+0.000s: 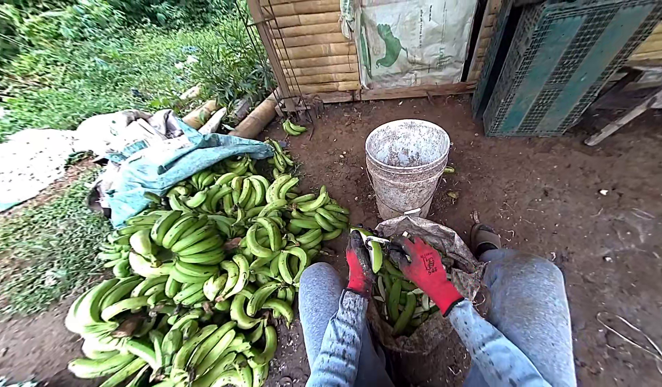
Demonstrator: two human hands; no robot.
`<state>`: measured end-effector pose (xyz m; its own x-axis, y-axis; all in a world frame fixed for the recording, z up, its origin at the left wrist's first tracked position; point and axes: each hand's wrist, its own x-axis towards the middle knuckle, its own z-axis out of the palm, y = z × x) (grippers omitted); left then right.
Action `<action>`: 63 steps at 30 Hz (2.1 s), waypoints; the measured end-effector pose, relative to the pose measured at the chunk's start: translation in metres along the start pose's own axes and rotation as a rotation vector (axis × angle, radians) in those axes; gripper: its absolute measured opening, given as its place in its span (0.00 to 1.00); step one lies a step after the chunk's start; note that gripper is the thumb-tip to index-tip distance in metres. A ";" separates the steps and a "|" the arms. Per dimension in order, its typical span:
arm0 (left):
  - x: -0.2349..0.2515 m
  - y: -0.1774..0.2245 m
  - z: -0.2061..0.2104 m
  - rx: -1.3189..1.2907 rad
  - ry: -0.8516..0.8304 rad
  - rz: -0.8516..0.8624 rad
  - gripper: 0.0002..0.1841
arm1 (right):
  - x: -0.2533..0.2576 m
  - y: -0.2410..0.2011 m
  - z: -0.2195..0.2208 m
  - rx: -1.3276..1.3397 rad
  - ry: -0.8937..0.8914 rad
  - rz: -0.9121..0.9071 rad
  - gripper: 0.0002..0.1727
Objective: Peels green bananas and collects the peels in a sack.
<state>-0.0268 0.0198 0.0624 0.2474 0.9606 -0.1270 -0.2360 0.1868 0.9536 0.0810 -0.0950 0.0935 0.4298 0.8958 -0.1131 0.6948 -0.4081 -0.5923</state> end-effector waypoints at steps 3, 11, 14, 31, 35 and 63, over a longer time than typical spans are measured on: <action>-0.006 -0.001 0.004 0.350 0.115 0.110 0.21 | 0.000 0.003 0.006 -0.046 0.020 -0.025 0.25; -0.028 0.007 0.002 0.759 -0.385 -0.056 0.24 | 0.037 0.031 -0.002 0.076 -0.060 0.050 0.23; -0.031 0.014 0.008 0.868 -0.491 -0.039 0.25 | 0.045 0.043 0.000 0.014 0.002 0.220 0.23; 0.003 0.009 0.003 -0.426 -0.128 -0.199 0.23 | 0.009 0.011 0.009 0.007 0.067 -0.135 0.24; -0.011 -0.008 -0.001 0.254 -0.148 -0.018 0.21 | 0.021 0.015 0.018 0.061 0.067 -0.030 0.23; -0.002 0.024 0.025 0.263 0.299 0.026 0.19 | 0.030 0.036 -0.008 0.226 0.316 0.163 0.22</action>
<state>-0.0091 0.0168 0.0920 -0.0490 0.9891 -0.1391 0.0199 0.1402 0.9899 0.1239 -0.0841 0.0754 0.7041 0.7100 0.0099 0.4743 -0.4599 -0.7507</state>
